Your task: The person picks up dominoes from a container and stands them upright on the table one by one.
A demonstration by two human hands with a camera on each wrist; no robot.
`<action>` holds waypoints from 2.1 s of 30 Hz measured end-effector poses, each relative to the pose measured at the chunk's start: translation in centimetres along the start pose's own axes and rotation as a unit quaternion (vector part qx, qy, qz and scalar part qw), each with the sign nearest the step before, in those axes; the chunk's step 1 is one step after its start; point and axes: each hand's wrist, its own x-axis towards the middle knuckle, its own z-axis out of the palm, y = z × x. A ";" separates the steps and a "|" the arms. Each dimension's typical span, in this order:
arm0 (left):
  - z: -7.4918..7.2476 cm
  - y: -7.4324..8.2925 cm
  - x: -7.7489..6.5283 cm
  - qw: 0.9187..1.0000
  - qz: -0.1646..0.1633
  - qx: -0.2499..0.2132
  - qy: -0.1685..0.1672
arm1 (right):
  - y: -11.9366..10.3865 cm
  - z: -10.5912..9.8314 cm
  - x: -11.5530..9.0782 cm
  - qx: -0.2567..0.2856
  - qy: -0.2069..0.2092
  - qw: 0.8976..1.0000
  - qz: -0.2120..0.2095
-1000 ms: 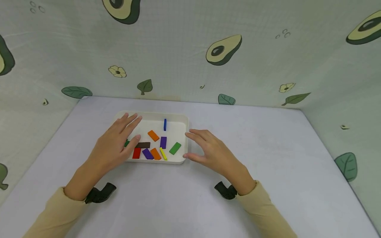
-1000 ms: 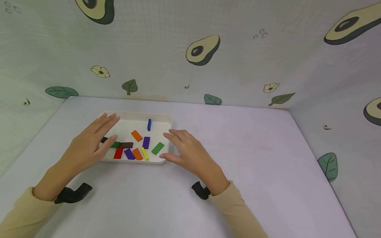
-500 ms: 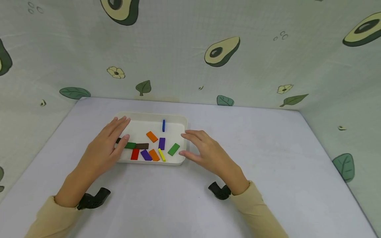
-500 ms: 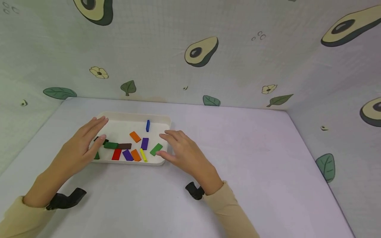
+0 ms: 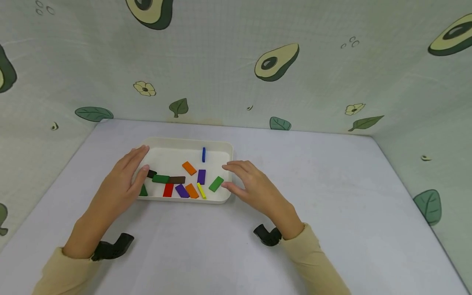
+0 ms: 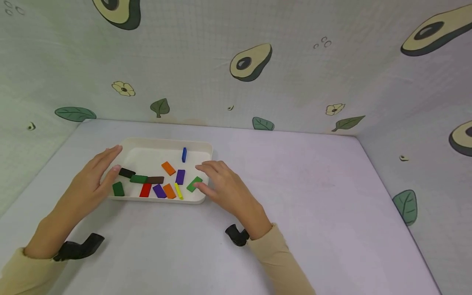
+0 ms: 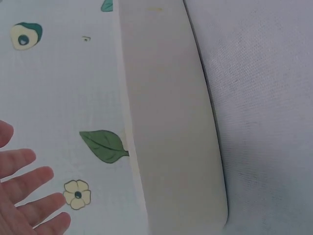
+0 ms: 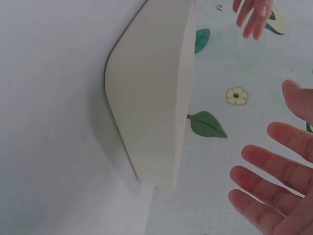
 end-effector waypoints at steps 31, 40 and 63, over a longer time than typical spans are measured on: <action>0.5 -3.8 -1.1 0.992 -0.063 -0.081 0.068 | -1.4 2.1 1.4 0.065 -0.080 0.993 0.052; 0.6 -5.4 -1.2 0.990 -0.067 -0.099 0.078 | -1.5 2.8 1.6 0.079 -0.086 0.991 0.060; 0.8 -9.7 -2.5 0.954 -0.157 -0.255 -0.024 | -1.8 4.9 3.6 0.116 -0.144 0.975 0.123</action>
